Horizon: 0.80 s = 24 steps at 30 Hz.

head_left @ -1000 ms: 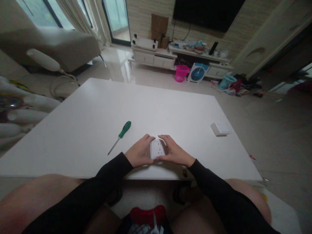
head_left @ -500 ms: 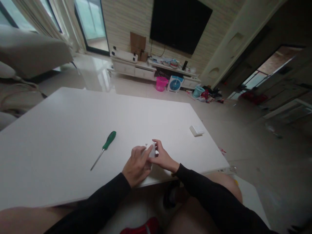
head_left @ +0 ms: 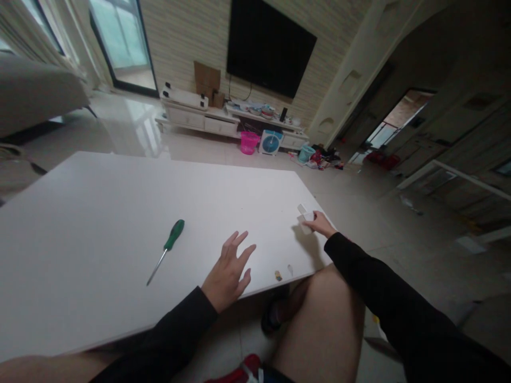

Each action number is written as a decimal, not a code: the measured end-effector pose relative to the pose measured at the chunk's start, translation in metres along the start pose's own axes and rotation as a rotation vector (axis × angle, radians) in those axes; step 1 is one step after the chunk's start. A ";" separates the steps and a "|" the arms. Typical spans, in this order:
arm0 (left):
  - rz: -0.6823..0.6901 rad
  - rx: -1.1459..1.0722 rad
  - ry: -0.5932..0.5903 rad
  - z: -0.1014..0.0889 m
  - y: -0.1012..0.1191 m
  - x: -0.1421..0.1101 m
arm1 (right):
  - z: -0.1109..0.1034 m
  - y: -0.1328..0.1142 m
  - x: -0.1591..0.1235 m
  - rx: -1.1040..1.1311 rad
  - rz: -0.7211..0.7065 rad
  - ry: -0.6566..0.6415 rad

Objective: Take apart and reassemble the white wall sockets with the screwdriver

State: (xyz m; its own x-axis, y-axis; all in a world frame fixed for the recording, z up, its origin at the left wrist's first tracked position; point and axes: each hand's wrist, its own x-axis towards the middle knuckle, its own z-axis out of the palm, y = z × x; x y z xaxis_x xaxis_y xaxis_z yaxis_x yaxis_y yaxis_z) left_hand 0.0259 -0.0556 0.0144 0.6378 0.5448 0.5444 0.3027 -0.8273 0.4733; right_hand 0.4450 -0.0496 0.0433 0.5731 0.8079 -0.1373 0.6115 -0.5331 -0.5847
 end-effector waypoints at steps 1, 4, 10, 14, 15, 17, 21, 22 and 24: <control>0.006 -0.010 -0.010 -0.001 0.001 0.000 | -0.013 0.009 0.006 -0.047 0.046 0.003; 0.029 -0.019 -0.067 -0.002 0.000 0.000 | -0.036 0.031 0.017 -0.174 0.153 0.011; 0.076 -0.031 -0.174 0.002 -0.003 -0.003 | -0.037 0.051 0.037 -0.319 0.214 0.001; 0.062 -0.043 -0.183 0.003 -0.004 -0.005 | -0.030 0.054 0.052 -0.379 0.212 0.009; 0.057 -0.044 -0.188 0.003 -0.004 -0.006 | -0.028 0.054 0.056 -0.390 0.207 0.012; 0.051 -0.044 -0.197 0.003 -0.005 -0.006 | -0.023 0.053 0.062 -0.407 0.196 0.019; 0.046 -0.042 -0.223 0.004 -0.005 -0.007 | -0.013 0.045 0.070 -0.434 0.163 0.044; 0.043 -0.044 -0.232 0.004 -0.005 -0.007 | -0.011 0.041 0.070 -0.437 0.151 0.049; 0.038 -0.050 -0.254 0.005 -0.006 -0.008 | -0.007 0.032 0.069 -0.436 0.122 0.055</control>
State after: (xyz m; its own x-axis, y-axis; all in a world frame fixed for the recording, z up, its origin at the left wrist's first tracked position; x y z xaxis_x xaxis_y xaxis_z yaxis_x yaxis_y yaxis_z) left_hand 0.0231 -0.0558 0.0040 0.8072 0.4565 0.3741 0.2441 -0.8353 0.4927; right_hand 0.5083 -0.0123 0.0207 0.6765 0.7241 -0.1346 0.7033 -0.6894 -0.1736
